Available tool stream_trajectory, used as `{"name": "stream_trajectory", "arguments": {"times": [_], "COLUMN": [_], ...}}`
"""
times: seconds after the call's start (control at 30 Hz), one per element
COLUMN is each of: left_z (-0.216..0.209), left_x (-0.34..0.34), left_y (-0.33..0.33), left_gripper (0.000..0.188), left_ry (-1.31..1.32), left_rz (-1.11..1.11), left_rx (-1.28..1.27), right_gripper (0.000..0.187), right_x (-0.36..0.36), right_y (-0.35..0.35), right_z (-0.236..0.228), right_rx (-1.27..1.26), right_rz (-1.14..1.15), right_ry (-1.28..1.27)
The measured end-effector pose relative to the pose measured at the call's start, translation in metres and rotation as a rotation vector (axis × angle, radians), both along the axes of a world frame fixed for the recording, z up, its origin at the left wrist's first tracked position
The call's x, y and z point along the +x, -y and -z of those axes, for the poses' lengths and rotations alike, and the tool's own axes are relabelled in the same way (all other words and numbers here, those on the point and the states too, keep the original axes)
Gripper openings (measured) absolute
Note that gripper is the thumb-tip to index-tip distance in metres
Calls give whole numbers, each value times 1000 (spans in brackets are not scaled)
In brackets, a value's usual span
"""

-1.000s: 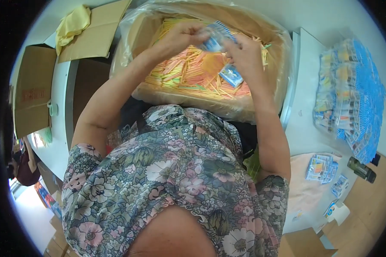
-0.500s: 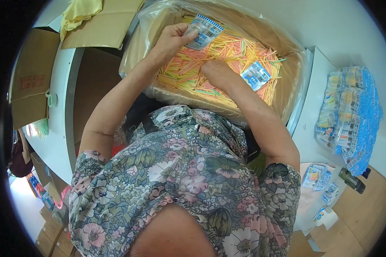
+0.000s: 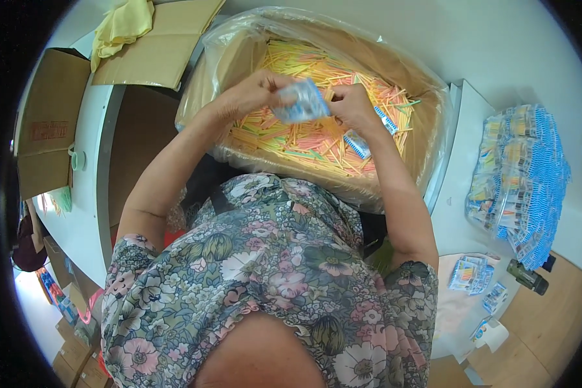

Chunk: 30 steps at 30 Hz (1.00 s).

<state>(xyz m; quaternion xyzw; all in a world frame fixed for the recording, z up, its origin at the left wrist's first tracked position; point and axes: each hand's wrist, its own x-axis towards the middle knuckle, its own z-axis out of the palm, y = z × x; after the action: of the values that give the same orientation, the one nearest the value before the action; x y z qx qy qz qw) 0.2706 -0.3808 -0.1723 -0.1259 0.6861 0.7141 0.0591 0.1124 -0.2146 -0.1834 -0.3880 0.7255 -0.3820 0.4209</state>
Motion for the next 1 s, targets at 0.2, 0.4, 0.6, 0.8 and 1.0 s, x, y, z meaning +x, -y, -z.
{"name": "stream_trajectory", "arguments": {"times": [0.2, 0.4, 0.6, 0.8, 1.0], "left_z": [-18, -3, 9, 7, 6], "left_x": [-8, -8, -12, -9, -6], "left_y": [-30, -37, -44, -39, -33], "left_gripper": [23, 15, 11, 12, 17], "left_ry": [4, -177, -212, -258, -201], "left_rz": [254, 127, 154, 158, 318], "left_rx": [181, -10, -171, -163, 88], "right_gripper": [17, 18, 25, 23, 19], "right_x": [21, 21, 24, 33, 25], "right_y": [-5, -13, -6, -1, -8], "right_z": [-29, -45, -42, -29, -29], "right_rx": [-188, -214, -163, -312, -231], "right_rz": [307, 212, 138, 166, 213], "right_ry": [526, 282, -213, -111, 22]}}
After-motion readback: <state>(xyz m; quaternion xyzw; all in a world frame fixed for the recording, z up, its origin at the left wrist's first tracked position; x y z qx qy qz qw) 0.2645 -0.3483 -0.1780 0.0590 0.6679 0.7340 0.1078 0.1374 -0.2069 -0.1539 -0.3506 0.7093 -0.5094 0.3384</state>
